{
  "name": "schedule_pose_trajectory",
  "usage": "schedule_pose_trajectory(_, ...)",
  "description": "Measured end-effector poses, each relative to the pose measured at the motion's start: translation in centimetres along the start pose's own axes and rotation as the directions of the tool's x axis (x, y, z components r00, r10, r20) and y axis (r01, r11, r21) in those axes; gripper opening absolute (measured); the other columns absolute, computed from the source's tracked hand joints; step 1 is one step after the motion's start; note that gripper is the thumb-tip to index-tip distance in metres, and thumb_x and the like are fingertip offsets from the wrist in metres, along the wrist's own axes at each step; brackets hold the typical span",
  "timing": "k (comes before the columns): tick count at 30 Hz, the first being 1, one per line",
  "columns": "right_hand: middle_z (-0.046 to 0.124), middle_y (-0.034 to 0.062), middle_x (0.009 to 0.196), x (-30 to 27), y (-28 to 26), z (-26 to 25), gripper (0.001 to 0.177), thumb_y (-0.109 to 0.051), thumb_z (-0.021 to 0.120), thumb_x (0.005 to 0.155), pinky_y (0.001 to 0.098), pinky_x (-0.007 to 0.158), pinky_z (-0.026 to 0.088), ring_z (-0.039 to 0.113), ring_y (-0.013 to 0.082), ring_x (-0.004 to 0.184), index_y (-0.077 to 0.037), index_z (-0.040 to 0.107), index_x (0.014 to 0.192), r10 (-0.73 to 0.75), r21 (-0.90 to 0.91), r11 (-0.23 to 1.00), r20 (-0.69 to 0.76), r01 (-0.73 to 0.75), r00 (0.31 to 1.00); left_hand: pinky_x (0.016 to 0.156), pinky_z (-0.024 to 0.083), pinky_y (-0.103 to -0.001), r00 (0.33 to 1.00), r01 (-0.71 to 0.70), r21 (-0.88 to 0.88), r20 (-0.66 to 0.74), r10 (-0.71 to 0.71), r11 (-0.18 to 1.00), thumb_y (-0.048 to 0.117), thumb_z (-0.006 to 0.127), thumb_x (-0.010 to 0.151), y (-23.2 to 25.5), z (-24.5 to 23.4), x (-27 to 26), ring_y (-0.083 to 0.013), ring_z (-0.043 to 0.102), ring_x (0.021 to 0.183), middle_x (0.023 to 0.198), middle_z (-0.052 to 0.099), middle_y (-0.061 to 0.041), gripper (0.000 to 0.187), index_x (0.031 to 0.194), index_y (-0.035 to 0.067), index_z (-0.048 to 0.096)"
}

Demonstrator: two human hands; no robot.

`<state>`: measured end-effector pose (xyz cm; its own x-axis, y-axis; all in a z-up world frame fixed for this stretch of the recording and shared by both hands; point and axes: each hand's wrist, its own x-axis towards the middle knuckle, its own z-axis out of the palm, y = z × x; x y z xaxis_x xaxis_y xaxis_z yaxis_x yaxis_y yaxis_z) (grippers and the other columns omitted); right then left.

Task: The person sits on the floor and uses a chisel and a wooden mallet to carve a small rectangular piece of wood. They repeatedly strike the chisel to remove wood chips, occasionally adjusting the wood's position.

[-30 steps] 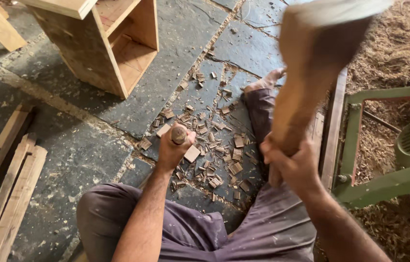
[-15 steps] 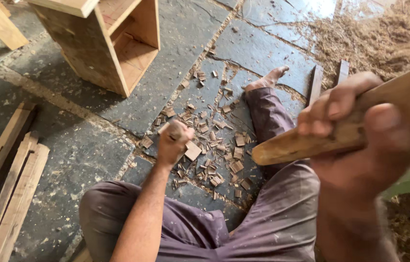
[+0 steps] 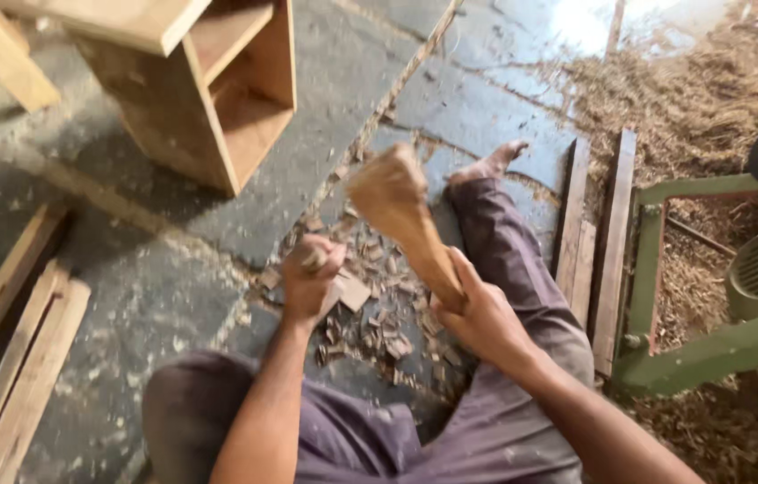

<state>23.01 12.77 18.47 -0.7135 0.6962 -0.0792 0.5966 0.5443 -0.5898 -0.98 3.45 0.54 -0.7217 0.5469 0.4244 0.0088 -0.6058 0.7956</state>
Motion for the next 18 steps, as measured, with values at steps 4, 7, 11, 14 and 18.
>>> schedule_pose_trajectory(4, 0.076, 0.0224, 0.095, -1.1, 0.9, -2.4, 0.098, -0.026, 0.083, 0.078, 0.0354, 0.083, 0.059, 0.078, 0.0271, 0.09, -0.007, 0.029, 0.158, 0.099, 0.126, 0.988, -0.091, -0.087, 0.991, 0.045, 0.041, -0.021, 0.959, 0.247, -0.065, -0.127, -0.253, 0.967, 0.005, 0.074, 0.09, 5.9, 1.6, -0.1, -0.002, 0.054, 0.06, 0.076, 0.064, 0.005, 0.013, 0.086, 0.012, 0.063)
schedule_pose_trajectory(7, 0.067, 0.026, 0.114, -1.2, 1.1, -3.6, 0.079, -0.019, 0.088, 0.084, 0.0417, 0.086, 0.054, 0.069, 0.0345, 0.101, 0.01, 0.044, 0.143, -0.461, -0.155, 0.887, -0.377, 0.435, 0.804, 0.054, 0.047, -0.02, 0.986, 0.15, 0.106, -0.09, -0.141, 0.983, 0.008, 0.076, 0.093, 6.1, 1.6, 0.4, -0.0021, 0.057, 0.066, 0.079, 0.062, 0.006, 0.015, 0.089, 0.012, 0.062)
schedule_pose_trajectory(11, 0.067, 0.0063, 0.088, -2.0, -0.3, -4.5, 0.042, -0.016, 0.081, 0.085, 0.0315, 0.069, 0.056, 0.065, 0.0153, 0.076, 0.0, 0.057, 0.115, -0.043, 0.362, 0.92, -0.282, 0.148, 0.958, 0.049, 0.047, -0.022, 0.969, 0.243, 0.119, -0.083, -0.234, 0.963, 0.009, 0.076, 0.093, 4.2, 1.2, 0.3, -0.0029, 0.057, 0.06, 0.073, 0.062, 0.005, 0.016, 0.085, 0.013, 0.062)
schedule_pose_trajectory(14, 0.065, 0.002, 0.084, -2.3, -1.2, -5.0, 0.035, -0.014, 0.079, 0.084, 0.0282, 0.062, 0.055, 0.064, 0.01, 0.07, -0.003, 0.055, 0.108, -0.003, 0.452, 0.883, -0.256, 0.122, 0.967, 0.051, 0.057, -0.024, 0.972, 0.234, 0.191, -0.06, -0.226, 0.953, 0.009, 0.075, 0.091, 3.6, 1.1, 0.1, -0.0045, 0.063, 0.062, 0.074, 0.066, 0.003, 0.014, 0.084, 0.013, 0.063)
schedule_pose_trajectory(18, 0.065, 0.0022, 0.084, -2.7, -1.4, -5.3, 0.034, -0.014, 0.078, 0.086, 0.0269, 0.063, 0.055, 0.064, 0.0095, 0.07, -0.003, 0.055, 0.108, -0.023, 0.468, 0.872, -0.255, 0.144, 0.967, 0.051, 0.056, -0.024, 0.964, 0.264, 0.193, -0.025, -0.264, 0.945, 0.008, 0.075, 0.09, 3.7, 1.3, 0.0, -0.0055, 0.066, 0.062, 0.073, 0.067, 0.001, 0.014, 0.084, 0.013, 0.063)
